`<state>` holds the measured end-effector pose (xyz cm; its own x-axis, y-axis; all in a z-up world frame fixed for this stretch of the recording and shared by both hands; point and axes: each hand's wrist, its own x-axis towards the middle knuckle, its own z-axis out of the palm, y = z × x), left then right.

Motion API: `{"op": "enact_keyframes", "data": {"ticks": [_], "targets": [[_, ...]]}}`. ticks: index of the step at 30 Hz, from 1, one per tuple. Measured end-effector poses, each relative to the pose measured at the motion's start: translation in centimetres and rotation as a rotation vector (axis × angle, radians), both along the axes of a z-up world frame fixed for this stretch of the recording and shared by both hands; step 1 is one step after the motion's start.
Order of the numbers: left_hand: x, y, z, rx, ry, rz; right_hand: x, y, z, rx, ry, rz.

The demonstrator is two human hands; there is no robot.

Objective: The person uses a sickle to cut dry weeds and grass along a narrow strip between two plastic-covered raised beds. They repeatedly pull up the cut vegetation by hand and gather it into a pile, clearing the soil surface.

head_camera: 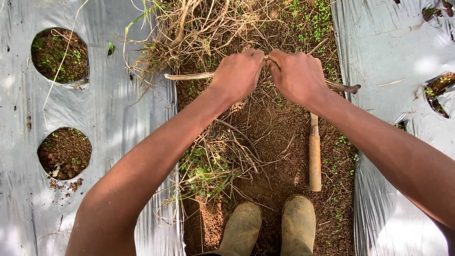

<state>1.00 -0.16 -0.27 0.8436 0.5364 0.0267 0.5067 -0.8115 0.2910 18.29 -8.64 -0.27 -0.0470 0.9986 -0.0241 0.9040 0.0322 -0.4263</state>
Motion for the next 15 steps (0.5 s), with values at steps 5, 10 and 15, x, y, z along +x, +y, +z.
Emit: {"op": "enact_keyframes", "data": {"ticks": [5, 10, 15], "targets": [[-0.8, -0.2, 2.2, -0.241, 0.006, -0.037, -0.6, -1.2, 3.5, -0.105, 0.102, 0.057], [-1.3, -0.7, 3.3, -0.302, 0.061, -0.114, -0.8, -1.7, 6.0, -0.312, 0.215, 0.097], [-1.5, -0.6, 3.6, -0.339, -0.011, -0.067, -1.3, -2.1, 7.4, -0.295, 0.308, 0.054]]}}
